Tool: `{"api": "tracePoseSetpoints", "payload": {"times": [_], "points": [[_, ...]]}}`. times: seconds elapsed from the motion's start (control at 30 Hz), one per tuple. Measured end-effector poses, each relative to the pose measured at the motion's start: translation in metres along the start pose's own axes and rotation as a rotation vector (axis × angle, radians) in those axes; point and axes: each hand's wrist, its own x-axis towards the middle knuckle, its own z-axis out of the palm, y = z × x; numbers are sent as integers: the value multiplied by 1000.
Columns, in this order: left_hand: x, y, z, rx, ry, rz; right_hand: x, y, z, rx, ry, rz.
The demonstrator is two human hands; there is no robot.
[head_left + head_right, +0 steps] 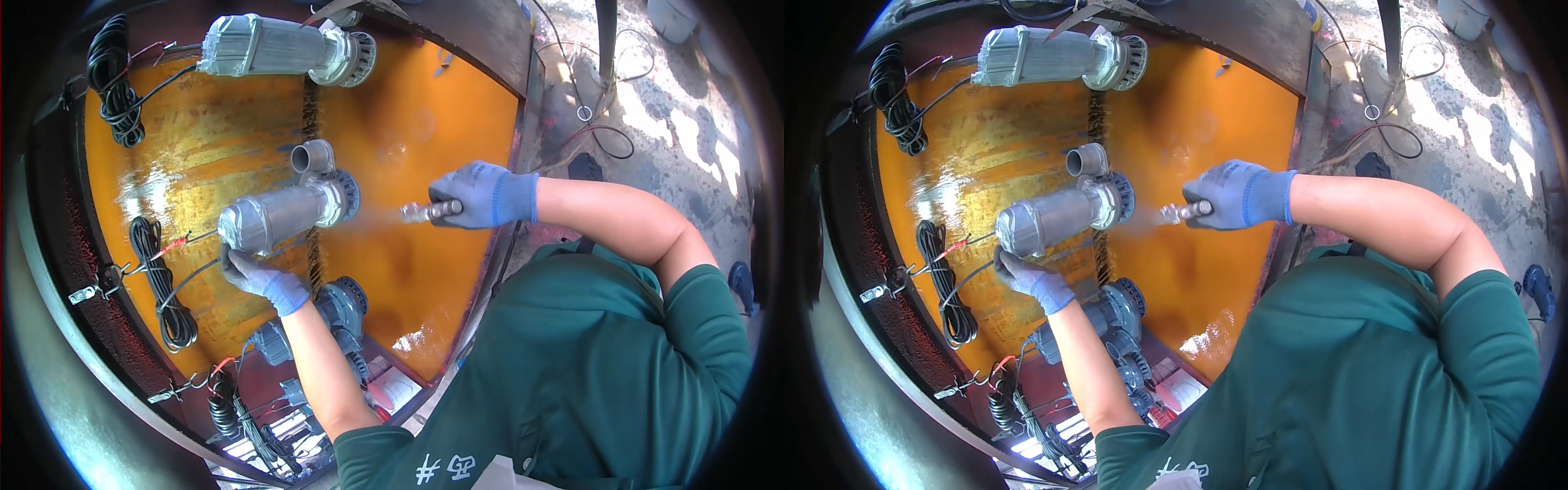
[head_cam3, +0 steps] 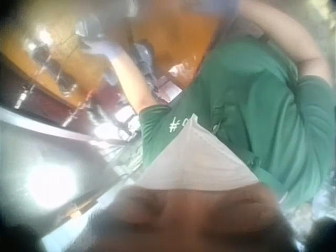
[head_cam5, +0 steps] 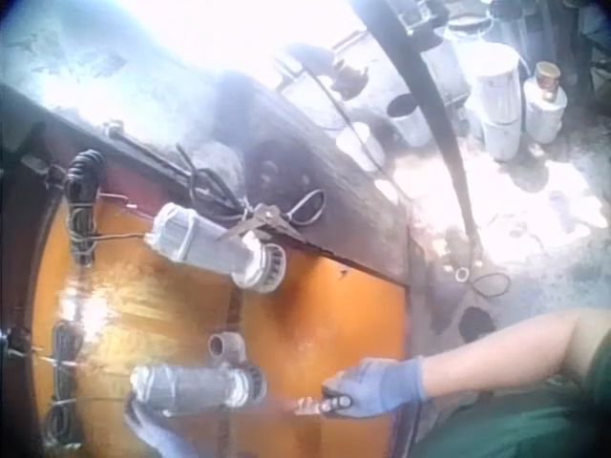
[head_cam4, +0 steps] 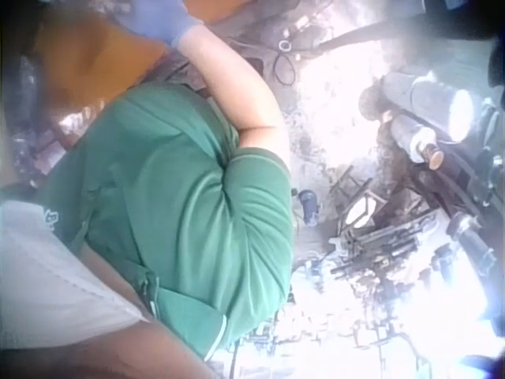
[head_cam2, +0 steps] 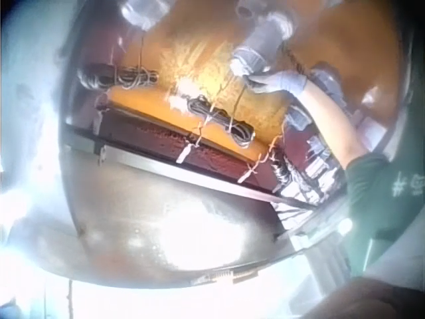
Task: The person is spray painting metal pump housings using a spray gun. They rotate the housings by hand to reach different sides and spray paint onto the exterior and into the openings of the items while they are suspended from hooks.
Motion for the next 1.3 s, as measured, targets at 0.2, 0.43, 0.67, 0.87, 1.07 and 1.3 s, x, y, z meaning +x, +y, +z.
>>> {"api": "tracePoseSetpoints", "payload": {"times": [0.2,0.43,0.67,0.87,1.07,1.3], "points": [[19,-15,14,272,-144,23,13,28,14,123,338,-51],[43,-41,-30,593,-91,178,12,48,13,134,448,-37],[60,-36,-33,847,-151,105,-16,52,-5,87,3,58],[89,-34,-25,893,-223,-27,-42,63,-12,483,249,120],[108,-40,0,1035,-111,-129,-71,79,-3,323,-197,67],[149,-58,-15,453,19,-484,-84,68,-8,712,252,111]]}}
